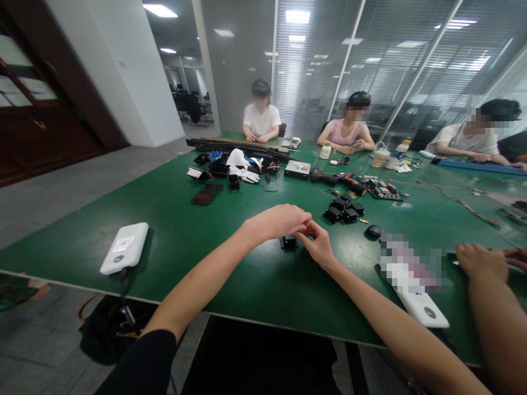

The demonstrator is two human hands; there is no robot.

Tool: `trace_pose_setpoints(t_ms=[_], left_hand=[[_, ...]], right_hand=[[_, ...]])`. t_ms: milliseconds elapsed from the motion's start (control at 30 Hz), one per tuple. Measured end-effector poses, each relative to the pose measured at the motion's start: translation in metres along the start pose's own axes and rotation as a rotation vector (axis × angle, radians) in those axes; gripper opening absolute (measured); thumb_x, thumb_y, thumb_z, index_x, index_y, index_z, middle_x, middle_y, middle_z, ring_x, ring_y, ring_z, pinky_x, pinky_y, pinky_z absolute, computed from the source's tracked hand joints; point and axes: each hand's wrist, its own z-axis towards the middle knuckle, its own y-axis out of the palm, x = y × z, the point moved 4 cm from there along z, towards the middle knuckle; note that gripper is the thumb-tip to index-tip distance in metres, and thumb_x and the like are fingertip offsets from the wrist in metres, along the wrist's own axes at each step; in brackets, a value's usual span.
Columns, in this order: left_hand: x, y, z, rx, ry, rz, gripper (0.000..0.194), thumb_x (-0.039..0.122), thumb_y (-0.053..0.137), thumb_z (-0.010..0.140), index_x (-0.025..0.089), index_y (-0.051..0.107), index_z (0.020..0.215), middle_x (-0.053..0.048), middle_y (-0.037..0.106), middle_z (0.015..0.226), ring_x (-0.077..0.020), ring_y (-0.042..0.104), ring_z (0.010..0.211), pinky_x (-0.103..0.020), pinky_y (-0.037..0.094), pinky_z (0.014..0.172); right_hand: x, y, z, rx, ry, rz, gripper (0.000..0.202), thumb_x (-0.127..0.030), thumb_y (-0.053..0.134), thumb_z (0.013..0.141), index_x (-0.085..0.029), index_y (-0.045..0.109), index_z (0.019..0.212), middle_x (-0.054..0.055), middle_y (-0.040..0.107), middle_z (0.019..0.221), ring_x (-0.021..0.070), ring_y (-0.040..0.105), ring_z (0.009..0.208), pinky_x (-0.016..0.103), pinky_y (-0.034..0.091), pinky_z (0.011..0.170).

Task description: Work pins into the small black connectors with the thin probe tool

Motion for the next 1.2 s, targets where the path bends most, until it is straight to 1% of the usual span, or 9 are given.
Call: trace_pose_setpoints(t_ms=[100, 233, 400, 500, 567, 667, 833, 967, 1200], left_hand=[[0.0, 0.0, 0.0, 0.001, 0.007, -0.009, 0.018, 0.028, 0.051, 0.102, 0.016, 0.065, 0.102, -0.009, 0.073, 0.099, -0.0222, 0.07, 0.091, -0.03, 0.046, 0.073], [0.001, 0.0, 0.0, 0.001, 0.005, -0.011, 0.019, 0.03, 0.052, 0.102, 0.016, 0.065, 0.103, -0.009, 0.073, 0.099, -0.022, 0.07, 0.09, -0.029, 0.045, 0.071], [0.001, 0.002, 0.001, 0.004, 0.017, -0.004, 0.016, 0.027, 0.052, 0.101, 0.017, 0.065, 0.103, -0.008, 0.073, 0.098, -0.0222, 0.07, 0.089, -0.029, 0.044, 0.07], [0.0, 0.002, 0.001, 0.003, 0.007, 0.0, 0.017, 0.027, 0.052, 0.101, 0.016, 0.065, 0.102, -0.009, 0.073, 0.099, -0.0221, 0.07, 0.09, -0.029, 0.045, 0.072], [-0.001, 0.002, 0.001, -0.002, -0.006, -0.003, 0.017, 0.027, 0.053, 0.101, 0.016, 0.065, 0.102, -0.009, 0.073, 0.099, -0.0222, 0.07, 0.091, -0.029, 0.046, 0.073], [0.0, 0.001, 0.001, -0.004, -0.004, -0.015, 0.017, 0.027, 0.053, 0.101, 0.016, 0.065, 0.102, -0.009, 0.073, 0.1, -0.0226, 0.07, 0.092, -0.03, 0.046, 0.074], [-0.001, 0.002, 0.0, 0.008, 0.019, -0.005, 0.018, 0.029, 0.051, 0.102, 0.017, 0.064, 0.102, -0.008, 0.073, 0.1, -0.0231, 0.07, 0.091, -0.03, 0.044, 0.071], [-0.001, 0.003, 0.0, 0.013, 0.02, 0.002, 0.019, 0.03, 0.051, 0.102, 0.017, 0.064, 0.102, -0.008, 0.073, 0.099, -0.0227, 0.07, 0.09, -0.03, 0.043, 0.069], [0.0, 0.004, 0.002, -0.008, -0.001, -0.011, 0.017, 0.027, 0.051, 0.101, 0.017, 0.065, 0.105, -0.008, 0.074, 0.099, -0.0223, 0.07, 0.091, -0.029, 0.044, 0.071]], right_hand=[[0.005, 0.001, 0.001, 0.013, 0.006, 0.0, 0.024, -0.044, 0.069, 0.09, -0.021, 0.064, 0.086, 0.003, 0.065, 0.08, 0.0199, 0.059, 0.075, 0.033, 0.051, 0.073], [0.004, 0.001, 0.0, -0.005, -0.006, 0.002, 0.023, -0.042, 0.064, 0.094, -0.02, 0.067, 0.089, 0.004, 0.068, 0.083, 0.0217, 0.062, 0.079, 0.033, 0.05, 0.073], [-0.001, 0.0, -0.002, -0.047, -0.017, -0.009, 0.027, -0.04, 0.055, 0.099, -0.02, 0.068, 0.086, 0.002, 0.06, 0.072, 0.0173, 0.054, 0.066, 0.03, 0.046, 0.064], [-0.003, 0.001, -0.002, -0.062, -0.021, 0.017, 0.022, -0.041, 0.06, 0.097, -0.02, 0.067, 0.093, 0.002, 0.062, 0.08, 0.0175, 0.056, 0.07, 0.03, 0.048, 0.067], [-0.001, 0.002, -0.002, -0.03, -0.009, 0.032, 0.023, -0.043, 0.067, 0.093, -0.021, 0.066, 0.099, 0.003, 0.064, 0.087, 0.018, 0.058, 0.074, 0.03, 0.05, 0.069], [0.004, 0.002, 0.0, 0.023, 0.018, 0.038, 0.027, -0.047, 0.072, 0.089, -0.021, 0.065, 0.095, 0.003, 0.066, 0.086, 0.0182, 0.059, 0.074, 0.03, 0.052, 0.07], [0.008, 0.0, 0.001, 0.029, 0.018, 0.039, 0.025, -0.044, 0.072, 0.089, -0.021, 0.064, 0.083, 0.002, 0.064, 0.079, 0.0187, 0.058, 0.073, 0.031, 0.05, 0.071], [0.004, -0.001, 0.001, -0.001, -0.002, 0.031, 0.021, -0.04, 0.067, 0.092, -0.02, 0.068, 0.087, 0.003, 0.066, 0.08, 0.0204, 0.06, 0.076, 0.032, 0.049, 0.071], [-0.006, 0.0, -0.002, -0.04, -0.001, 0.037, 0.027, -0.043, 0.06, 0.096, -0.02, 0.071, 0.089, 0.004, 0.065, 0.08, 0.0194, 0.059, 0.073, 0.03, 0.048, 0.067]])
